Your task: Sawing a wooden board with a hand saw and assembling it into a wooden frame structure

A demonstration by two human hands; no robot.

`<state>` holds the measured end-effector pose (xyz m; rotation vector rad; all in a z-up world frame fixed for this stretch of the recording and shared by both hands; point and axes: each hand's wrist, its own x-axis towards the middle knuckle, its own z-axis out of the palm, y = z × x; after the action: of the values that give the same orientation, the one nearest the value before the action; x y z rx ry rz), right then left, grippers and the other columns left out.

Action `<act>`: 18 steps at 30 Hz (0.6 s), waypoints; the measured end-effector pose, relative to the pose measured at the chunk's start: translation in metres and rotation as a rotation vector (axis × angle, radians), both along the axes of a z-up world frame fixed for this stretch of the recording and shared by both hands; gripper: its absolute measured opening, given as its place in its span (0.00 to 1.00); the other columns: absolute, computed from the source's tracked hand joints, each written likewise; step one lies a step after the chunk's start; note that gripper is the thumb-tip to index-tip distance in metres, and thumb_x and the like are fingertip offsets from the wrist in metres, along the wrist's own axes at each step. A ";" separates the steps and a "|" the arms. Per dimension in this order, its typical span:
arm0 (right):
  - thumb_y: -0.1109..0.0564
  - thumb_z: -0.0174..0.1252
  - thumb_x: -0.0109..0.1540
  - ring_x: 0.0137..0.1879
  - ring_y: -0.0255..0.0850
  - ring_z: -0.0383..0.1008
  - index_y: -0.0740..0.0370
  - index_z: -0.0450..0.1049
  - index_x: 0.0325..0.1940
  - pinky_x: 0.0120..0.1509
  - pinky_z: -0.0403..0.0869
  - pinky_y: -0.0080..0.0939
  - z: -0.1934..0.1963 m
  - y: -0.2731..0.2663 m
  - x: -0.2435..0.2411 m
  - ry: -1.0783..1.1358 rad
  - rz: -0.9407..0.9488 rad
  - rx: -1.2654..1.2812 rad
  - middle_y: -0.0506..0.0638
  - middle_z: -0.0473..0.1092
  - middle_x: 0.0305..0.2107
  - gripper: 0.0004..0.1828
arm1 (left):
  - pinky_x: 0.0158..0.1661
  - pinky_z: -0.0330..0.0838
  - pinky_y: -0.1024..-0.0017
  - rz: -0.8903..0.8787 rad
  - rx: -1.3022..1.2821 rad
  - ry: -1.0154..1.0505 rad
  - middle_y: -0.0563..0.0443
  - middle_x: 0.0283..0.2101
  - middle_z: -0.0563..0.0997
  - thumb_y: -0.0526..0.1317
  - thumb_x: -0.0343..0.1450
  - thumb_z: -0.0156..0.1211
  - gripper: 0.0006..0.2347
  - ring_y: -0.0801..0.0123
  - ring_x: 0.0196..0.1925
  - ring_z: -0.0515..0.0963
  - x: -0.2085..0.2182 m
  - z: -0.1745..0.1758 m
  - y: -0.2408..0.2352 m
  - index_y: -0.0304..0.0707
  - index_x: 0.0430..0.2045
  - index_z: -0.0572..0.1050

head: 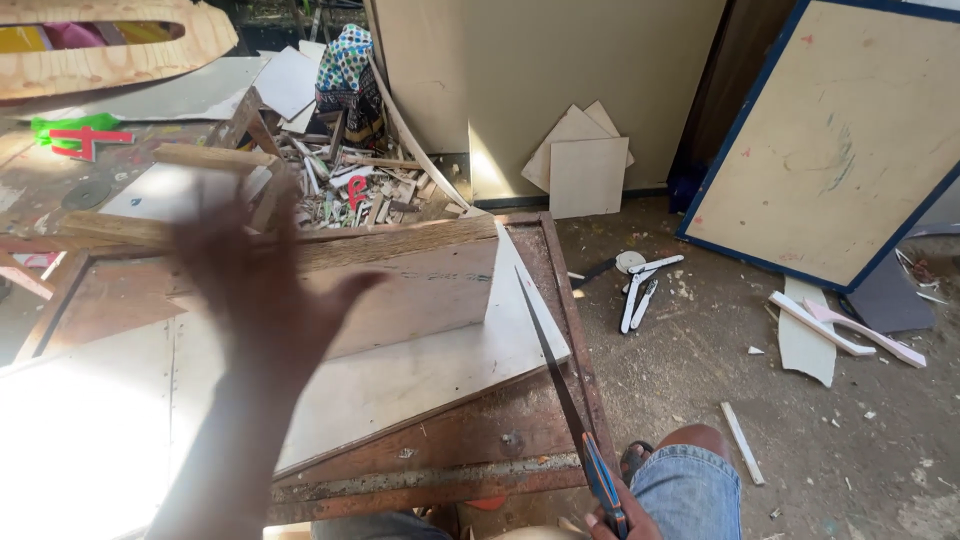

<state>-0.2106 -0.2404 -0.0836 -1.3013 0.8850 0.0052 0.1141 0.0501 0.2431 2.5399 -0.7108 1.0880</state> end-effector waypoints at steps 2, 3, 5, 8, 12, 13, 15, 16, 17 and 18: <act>0.77 0.56 0.60 0.18 0.36 0.53 0.46 0.55 0.80 0.25 0.56 0.38 -0.062 -0.017 -0.008 -0.243 -0.002 0.402 0.51 0.55 0.17 0.48 | 0.65 0.49 0.35 -0.114 0.126 -0.022 0.29 0.67 0.68 0.77 0.64 0.51 0.46 0.34 0.69 0.63 0.008 -0.008 -0.026 0.42 0.70 0.64; 0.80 0.49 0.59 0.14 0.35 0.48 0.46 0.46 0.82 0.21 0.52 0.37 -0.093 -0.027 -0.011 -0.493 -0.007 0.805 0.50 0.50 0.14 0.52 | 0.64 0.59 0.42 -0.231 0.252 -0.049 0.39 0.65 0.73 0.75 0.64 0.54 0.44 0.44 0.67 0.70 0.011 -0.012 -0.040 0.45 0.70 0.62; 0.76 0.57 0.60 0.19 0.37 0.55 0.44 0.56 0.79 0.27 0.58 0.38 -0.061 -0.012 -0.007 -0.212 -0.035 0.357 0.51 0.58 0.18 0.48 | 0.50 0.68 0.50 -0.257 0.309 -0.037 0.46 0.56 0.78 0.62 0.65 0.62 0.36 0.51 0.57 0.75 0.011 -0.013 -0.060 0.48 0.67 0.66; 0.64 0.66 0.61 0.25 0.39 0.62 0.40 0.67 0.76 0.35 0.66 0.39 0.023 0.014 0.008 0.160 -0.019 -0.174 0.52 0.67 0.22 0.40 | 0.44 0.73 0.53 -0.210 0.426 0.082 0.51 0.48 0.80 0.42 0.66 0.61 0.28 0.56 0.50 0.77 0.010 -0.006 -0.080 0.48 0.64 0.68; 0.44 0.63 0.59 0.25 0.32 0.57 0.40 0.73 0.71 0.37 0.65 0.28 0.061 0.018 0.030 0.131 0.157 -0.532 0.43 0.74 0.24 0.34 | 0.60 0.61 0.37 0.016 0.596 0.391 0.44 0.55 0.74 0.42 0.64 0.57 0.29 0.53 0.58 0.71 0.019 0.011 -0.108 0.40 0.63 0.61; 0.44 0.63 0.59 0.25 0.32 0.57 0.40 0.73 0.71 0.37 0.65 0.28 0.082 0.022 0.037 0.133 0.155 -0.531 0.43 0.74 0.24 0.34 | 0.60 0.61 0.37 0.014 0.597 0.392 0.44 0.55 0.74 0.42 0.64 0.57 0.29 0.53 0.58 0.71 0.028 0.012 -0.112 0.40 0.63 0.61; 0.51 0.60 0.63 0.18 0.32 0.54 0.43 0.65 0.76 0.24 0.58 0.34 0.122 0.033 0.051 -0.016 0.190 -0.419 0.42 0.52 0.14 0.35 | 0.49 0.69 0.48 0.055 0.496 0.464 0.44 0.53 0.76 0.44 0.62 0.62 0.24 0.53 0.54 0.74 0.043 0.013 -0.117 0.41 0.52 0.67; 0.51 0.60 0.63 0.18 0.32 0.54 0.43 0.65 0.76 0.24 0.58 0.34 0.135 0.037 0.056 -0.015 0.190 -0.416 0.42 0.52 0.14 0.35 | 0.49 0.69 0.48 0.055 0.499 0.466 0.44 0.53 0.76 0.44 0.62 0.62 0.24 0.53 0.54 0.74 0.055 0.008 -0.114 0.41 0.52 0.67; 0.53 0.59 0.64 0.19 0.32 0.57 0.48 0.63 0.77 0.22 0.60 0.34 0.148 0.040 0.062 -0.105 0.183 -0.347 0.43 0.56 0.17 0.35 | 0.37 0.71 0.59 0.063 0.494 0.402 0.50 0.41 0.76 0.53 0.65 0.62 0.22 0.62 0.40 0.74 0.067 0.003 -0.110 0.46 0.49 0.68; 0.55 0.57 0.64 0.20 0.33 0.59 0.53 0.60 0.78 0.21 0.63 0.33 0.160 0.042 0.068 -0.195 0.176 -0.278 0.44 0.60 0.19 0.36 | 0.24 0.73 0.70 0.071 0.488 0.337 0.57 0.30 0.76 0.62 0.67 0.62 0.23 0.71 0.26 0.74 0.078 -0.003 -0.108 0.50 0.45 0.68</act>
<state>-0.1430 -0.1979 0.0767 -1.6069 0.6168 -0.1089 0.1922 -0.0575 0.2404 3.0692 -0.8802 0.5192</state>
